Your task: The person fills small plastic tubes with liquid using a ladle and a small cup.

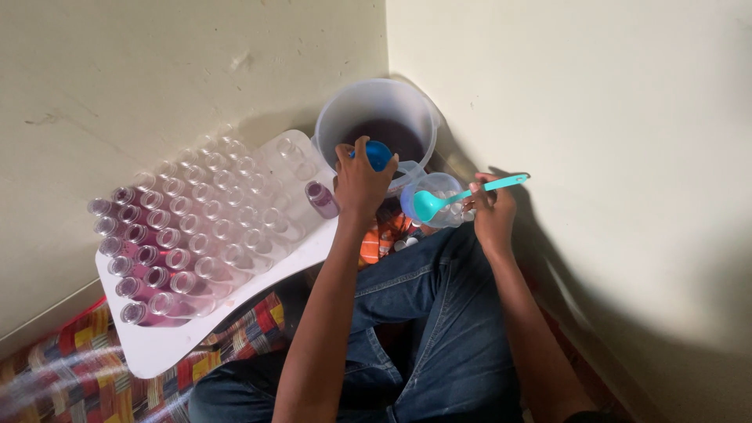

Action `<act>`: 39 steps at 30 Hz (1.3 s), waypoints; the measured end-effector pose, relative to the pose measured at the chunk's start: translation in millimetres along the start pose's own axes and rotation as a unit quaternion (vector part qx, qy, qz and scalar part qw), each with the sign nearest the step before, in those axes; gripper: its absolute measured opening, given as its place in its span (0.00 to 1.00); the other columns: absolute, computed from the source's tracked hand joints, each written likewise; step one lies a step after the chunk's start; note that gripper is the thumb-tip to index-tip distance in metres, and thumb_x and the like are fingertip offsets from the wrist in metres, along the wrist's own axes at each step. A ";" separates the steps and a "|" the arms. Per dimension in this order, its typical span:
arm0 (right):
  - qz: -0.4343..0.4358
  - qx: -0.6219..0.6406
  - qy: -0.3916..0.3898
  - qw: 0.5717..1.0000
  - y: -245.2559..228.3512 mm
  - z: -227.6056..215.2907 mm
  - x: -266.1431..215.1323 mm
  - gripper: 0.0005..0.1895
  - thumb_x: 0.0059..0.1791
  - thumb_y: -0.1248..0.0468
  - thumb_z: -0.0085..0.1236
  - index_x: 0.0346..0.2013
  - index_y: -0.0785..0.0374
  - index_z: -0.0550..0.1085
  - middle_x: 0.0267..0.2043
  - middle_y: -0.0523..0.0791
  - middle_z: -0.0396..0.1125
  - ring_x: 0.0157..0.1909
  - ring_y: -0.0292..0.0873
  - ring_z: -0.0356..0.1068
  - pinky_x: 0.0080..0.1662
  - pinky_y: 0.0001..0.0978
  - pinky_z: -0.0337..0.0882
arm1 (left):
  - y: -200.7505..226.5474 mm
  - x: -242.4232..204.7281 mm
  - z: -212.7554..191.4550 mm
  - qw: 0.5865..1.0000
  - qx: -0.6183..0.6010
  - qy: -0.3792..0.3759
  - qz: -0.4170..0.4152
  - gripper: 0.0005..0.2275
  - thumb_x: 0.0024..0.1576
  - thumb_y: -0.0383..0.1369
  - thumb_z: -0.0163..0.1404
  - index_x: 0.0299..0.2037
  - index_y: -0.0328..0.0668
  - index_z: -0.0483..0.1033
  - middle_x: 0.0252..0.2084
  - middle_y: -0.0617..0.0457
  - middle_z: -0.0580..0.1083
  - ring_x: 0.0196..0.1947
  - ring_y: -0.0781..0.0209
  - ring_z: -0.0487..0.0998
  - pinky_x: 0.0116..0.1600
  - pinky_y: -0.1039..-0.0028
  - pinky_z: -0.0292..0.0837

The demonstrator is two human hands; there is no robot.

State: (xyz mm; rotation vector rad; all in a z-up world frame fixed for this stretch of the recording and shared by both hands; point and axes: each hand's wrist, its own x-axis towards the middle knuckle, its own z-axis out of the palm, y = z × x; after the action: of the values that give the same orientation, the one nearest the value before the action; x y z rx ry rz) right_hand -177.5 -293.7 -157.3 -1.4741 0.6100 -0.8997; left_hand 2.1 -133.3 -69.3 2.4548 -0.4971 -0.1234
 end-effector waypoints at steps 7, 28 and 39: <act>0.039 -0.097 -0.016 0.994 1.5 -1.7 8.1 0.16 0.59 0.60 0.55 0.55 0.70 0.72 0.26 0.51 0.68 0.21 0.43 0.72 0.25 0.30 0.73 | 4.3 3.1 3.4 0.999 0.041 -0.006 0.028 0.30 0.56 0.55 0.55 0.63 0.51 0.63 0.57 0.46 0.61 0.57 0.33 0.74 0.54 0.42 0.70; 0.055 -0.268 -0.144 0.951 -133.8 -5.7 -30.4 0.16 0.53 0.58 0.60 0.50 0.64 0.80 0.44 0.57 0.76 0.44 0.55 0.79 0.40 0.42 0.79 | -15.1 18.2 45.0 0.973 0.223 -0.041 -0.031 0.30 0.58 0.55 0.41 0.68 0.52 0.61 0.59 0.50 0.61 0.59 0.46 0.63 0.56 0.33 0.56; 0.020 -0.233 -0.167 0.958 -143.2 14.1 -34.8 0.14 0.53 0.61 0.58 0.51 0.63 0.80 0.46 0.60 0.75 0.40 0.57 0.78 0.32 0.45 0.79 | -23.1 15.3 44.7 0.982 0.184 -0.040 -0.026 0.34 0.56 0.56 0.42 0.70 0.49 0.57 0.67 0.46 0.58 0.60 0.44 0.62 0.44 0.38 0.67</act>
State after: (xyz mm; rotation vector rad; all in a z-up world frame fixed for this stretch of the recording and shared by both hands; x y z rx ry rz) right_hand -205.0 -240.5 -21.9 -1.9775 0.6206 -0.4687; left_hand 14.6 -147.3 -118.4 2.8346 -0.5283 -0.1653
